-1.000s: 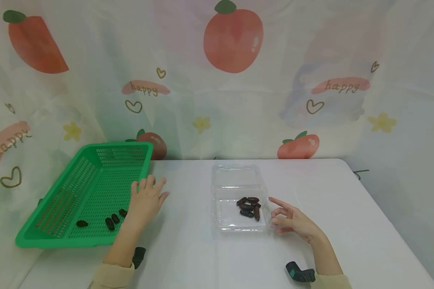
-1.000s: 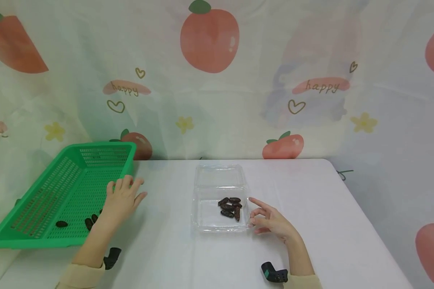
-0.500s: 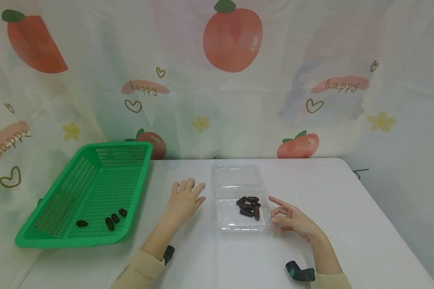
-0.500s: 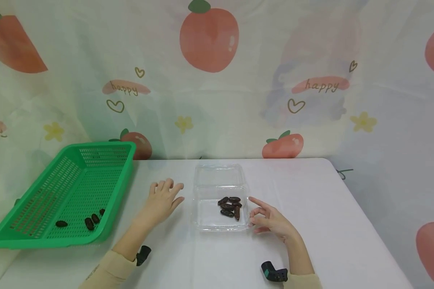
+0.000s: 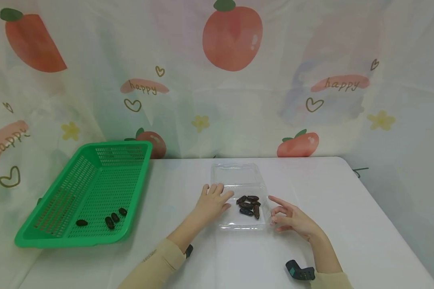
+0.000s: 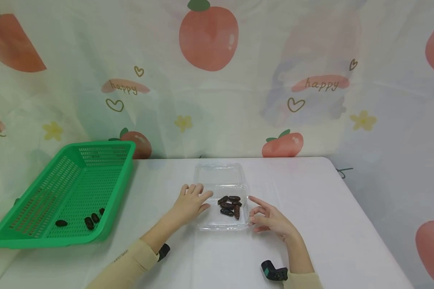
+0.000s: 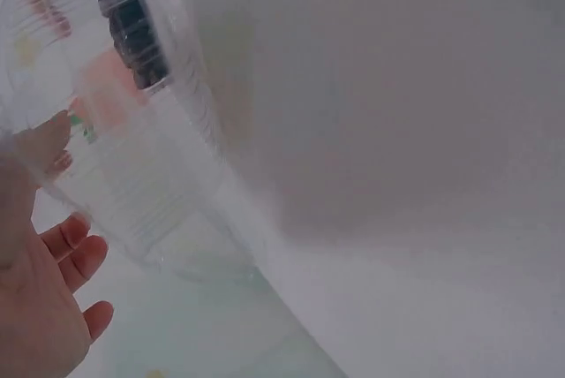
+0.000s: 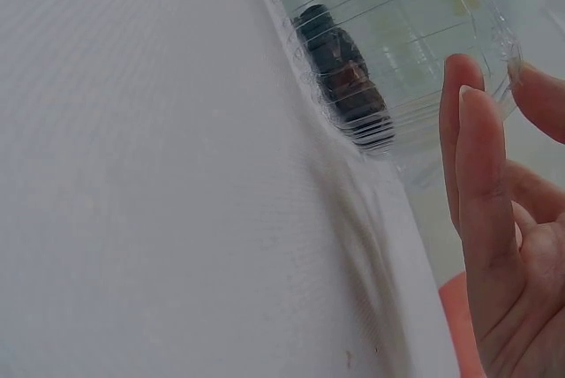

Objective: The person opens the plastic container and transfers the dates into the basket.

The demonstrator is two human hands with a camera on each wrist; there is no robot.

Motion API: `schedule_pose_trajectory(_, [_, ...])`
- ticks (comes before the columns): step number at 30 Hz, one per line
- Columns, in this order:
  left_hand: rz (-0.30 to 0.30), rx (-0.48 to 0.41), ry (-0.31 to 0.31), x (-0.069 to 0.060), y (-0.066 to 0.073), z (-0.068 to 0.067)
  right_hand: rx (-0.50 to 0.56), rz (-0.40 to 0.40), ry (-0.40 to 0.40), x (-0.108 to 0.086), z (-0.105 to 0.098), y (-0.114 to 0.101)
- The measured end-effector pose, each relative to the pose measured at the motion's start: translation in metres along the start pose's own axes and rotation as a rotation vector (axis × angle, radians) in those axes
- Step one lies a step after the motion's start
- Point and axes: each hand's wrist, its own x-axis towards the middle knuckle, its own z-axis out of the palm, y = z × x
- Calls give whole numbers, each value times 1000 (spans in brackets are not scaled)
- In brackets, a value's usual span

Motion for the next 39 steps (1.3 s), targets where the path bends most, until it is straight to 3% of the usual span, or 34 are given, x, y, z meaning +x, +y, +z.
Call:
schedule_pose_trajectory(8, [97, -109, -57, 15, 17, 10, 17, -6, -9, 1, -1, 2])
schedule_pose_trajectory(16, [211, -11, -19, 24, 24, 22, 25, -6, -10, 1, -1, 3])
schedule_pose_trajectory(23, [237, 16, -64, 26, 24, 23, 20, -9, -12, 0, 0, 1])
schedule_pose_trajectory(39, [311, 24, -32, 27, 24, 25, 40, -15, -19, 0, -1, 2])
